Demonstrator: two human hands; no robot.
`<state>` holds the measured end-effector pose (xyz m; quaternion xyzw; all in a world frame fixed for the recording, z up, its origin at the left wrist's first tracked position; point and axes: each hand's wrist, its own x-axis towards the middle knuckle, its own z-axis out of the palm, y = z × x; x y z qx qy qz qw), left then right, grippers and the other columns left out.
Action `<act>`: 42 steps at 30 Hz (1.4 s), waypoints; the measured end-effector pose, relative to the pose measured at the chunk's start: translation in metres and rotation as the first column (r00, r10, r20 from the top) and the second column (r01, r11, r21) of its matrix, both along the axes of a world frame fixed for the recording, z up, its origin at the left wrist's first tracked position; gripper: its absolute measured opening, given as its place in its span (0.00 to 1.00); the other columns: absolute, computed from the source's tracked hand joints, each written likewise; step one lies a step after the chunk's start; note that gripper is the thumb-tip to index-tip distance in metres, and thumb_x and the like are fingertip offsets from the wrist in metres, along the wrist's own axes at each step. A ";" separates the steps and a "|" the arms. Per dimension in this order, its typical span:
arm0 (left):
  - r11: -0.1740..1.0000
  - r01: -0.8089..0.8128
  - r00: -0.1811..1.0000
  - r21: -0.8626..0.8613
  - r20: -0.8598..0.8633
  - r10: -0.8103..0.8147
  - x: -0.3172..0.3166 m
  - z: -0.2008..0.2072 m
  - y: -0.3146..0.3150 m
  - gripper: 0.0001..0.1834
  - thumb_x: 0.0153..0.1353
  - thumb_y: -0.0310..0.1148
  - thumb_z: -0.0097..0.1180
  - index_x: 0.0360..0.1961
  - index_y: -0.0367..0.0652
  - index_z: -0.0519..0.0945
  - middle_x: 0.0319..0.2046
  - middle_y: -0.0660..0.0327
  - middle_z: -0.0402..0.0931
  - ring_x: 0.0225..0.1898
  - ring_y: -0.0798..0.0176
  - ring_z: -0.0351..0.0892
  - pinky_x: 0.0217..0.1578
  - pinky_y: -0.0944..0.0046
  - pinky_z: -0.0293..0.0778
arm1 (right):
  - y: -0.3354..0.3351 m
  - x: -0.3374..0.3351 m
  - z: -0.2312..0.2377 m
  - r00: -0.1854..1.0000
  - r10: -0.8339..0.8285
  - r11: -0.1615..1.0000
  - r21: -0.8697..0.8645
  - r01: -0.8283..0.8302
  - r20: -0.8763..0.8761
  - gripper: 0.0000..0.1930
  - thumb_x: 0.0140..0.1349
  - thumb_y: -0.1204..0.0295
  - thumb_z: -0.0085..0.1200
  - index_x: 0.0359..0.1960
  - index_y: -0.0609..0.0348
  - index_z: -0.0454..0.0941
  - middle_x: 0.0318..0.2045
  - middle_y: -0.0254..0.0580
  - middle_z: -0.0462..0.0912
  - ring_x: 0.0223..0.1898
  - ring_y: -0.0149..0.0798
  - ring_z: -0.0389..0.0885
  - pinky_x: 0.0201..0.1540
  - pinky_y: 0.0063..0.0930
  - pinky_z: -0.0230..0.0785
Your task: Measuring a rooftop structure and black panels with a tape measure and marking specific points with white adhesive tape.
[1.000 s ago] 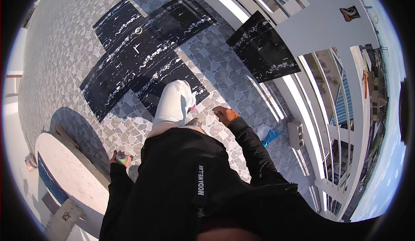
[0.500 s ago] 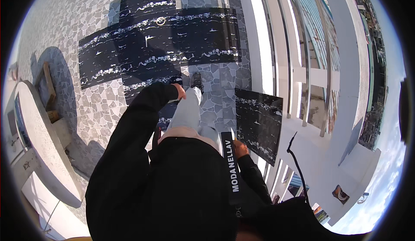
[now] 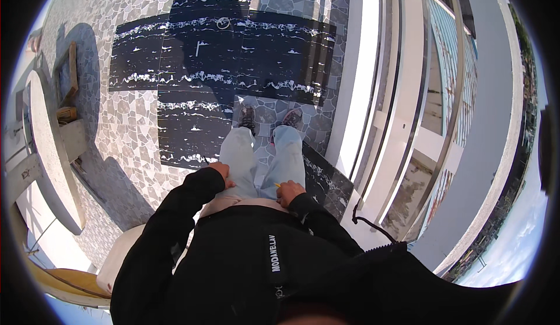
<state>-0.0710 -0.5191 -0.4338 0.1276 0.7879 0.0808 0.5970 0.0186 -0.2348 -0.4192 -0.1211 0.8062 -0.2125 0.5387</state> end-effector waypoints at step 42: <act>0.913 -0.035 0.859 0.407 -0.455 0.235 -0.333 -0.500 0.024 0.31 0.54 0.41 0.53 0.59 0.44 0.64 0.26 0.42 0.79 0.32 0.39 0.80 0.35 0.47 0.74 | -0.003 -0.423 -0.521 0.829 -0.536 0.579 -0.645 0.499 0.160 0.11 0.60 0.71 0.60 0.39 0.67 0.77 0.28 0.35 0.76 0.27 0.27 0.79 0.34 0.22 0.79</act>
